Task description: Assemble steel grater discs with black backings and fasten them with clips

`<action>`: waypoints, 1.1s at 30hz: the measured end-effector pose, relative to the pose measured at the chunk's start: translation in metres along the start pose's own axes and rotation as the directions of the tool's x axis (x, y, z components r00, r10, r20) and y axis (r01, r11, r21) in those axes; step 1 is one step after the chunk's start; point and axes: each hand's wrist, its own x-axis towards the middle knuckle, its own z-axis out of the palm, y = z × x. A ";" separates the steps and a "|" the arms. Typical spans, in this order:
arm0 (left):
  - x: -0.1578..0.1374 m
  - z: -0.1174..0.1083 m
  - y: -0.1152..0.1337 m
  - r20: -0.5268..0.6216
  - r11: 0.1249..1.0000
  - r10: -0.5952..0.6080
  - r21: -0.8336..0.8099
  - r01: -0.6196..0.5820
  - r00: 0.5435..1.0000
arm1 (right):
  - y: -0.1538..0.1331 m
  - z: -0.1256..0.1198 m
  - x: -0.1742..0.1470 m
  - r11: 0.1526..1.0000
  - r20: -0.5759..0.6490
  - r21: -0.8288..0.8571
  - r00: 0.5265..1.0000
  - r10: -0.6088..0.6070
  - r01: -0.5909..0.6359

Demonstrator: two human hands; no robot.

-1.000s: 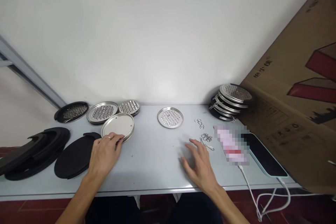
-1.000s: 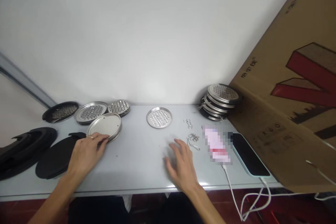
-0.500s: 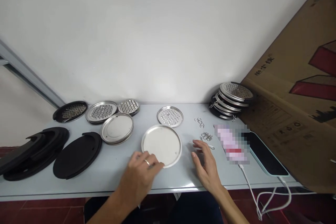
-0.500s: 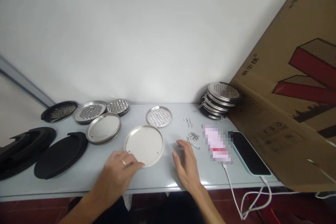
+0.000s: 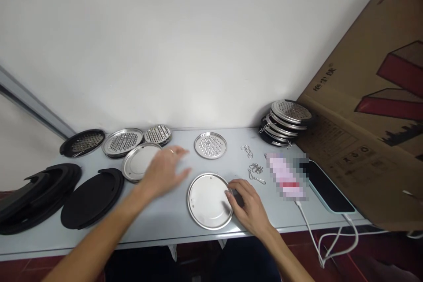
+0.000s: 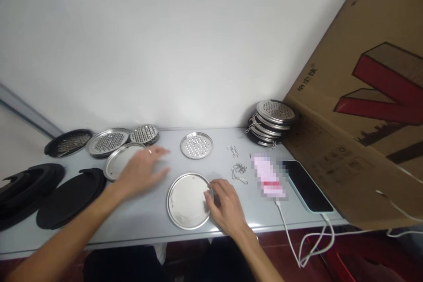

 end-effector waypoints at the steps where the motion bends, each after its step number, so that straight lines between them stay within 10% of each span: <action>1: 0.020 -0.006 -0.018 -0.045 0.996 -0.082 0.038 0.084 0.996 | 0.000 0.000 0.000 1.000 -0.010 0.007 1.000 0.003 -0.002; 6: 0.089 -0.017 -0.091 0.071 0.831 -0.539 0.208 0.516 0.840 | -0.002 -0.002 0.003 1.000 -0.046 0.009 0.999 -0.001 0.001; 12: 0.099 -0.010 -0.114 0.197 0.789 -0.613 0.219 0.575 0.766 | -0.005 -0.004 0.005 0.999 -0.073 0.030 0.997 0.036 -0.034; 19: 0.099 -0.018 -0.107 0.073 0.786 -0.598 0.246 0.567 0.798 | -0.005 -0.006 0.005 0.994 -0.066 0.086 0.996 0.068 -0.062; 27: 0.040 -0.023 -0.019 0.218 0.987 -0.126 -0.076 0.145 0.968 | 0.003 -0.004 0.003 0.981 -0.142 0.180 0.985 0.098 -0.072; 33: -0.024 -0.002 0.055 0.305 0.930 0.293 -0.310 -0.196 0.906 | 0.005 -0.004 0.003 0.975 -0.183 0.201 0.974 0.131 -0.093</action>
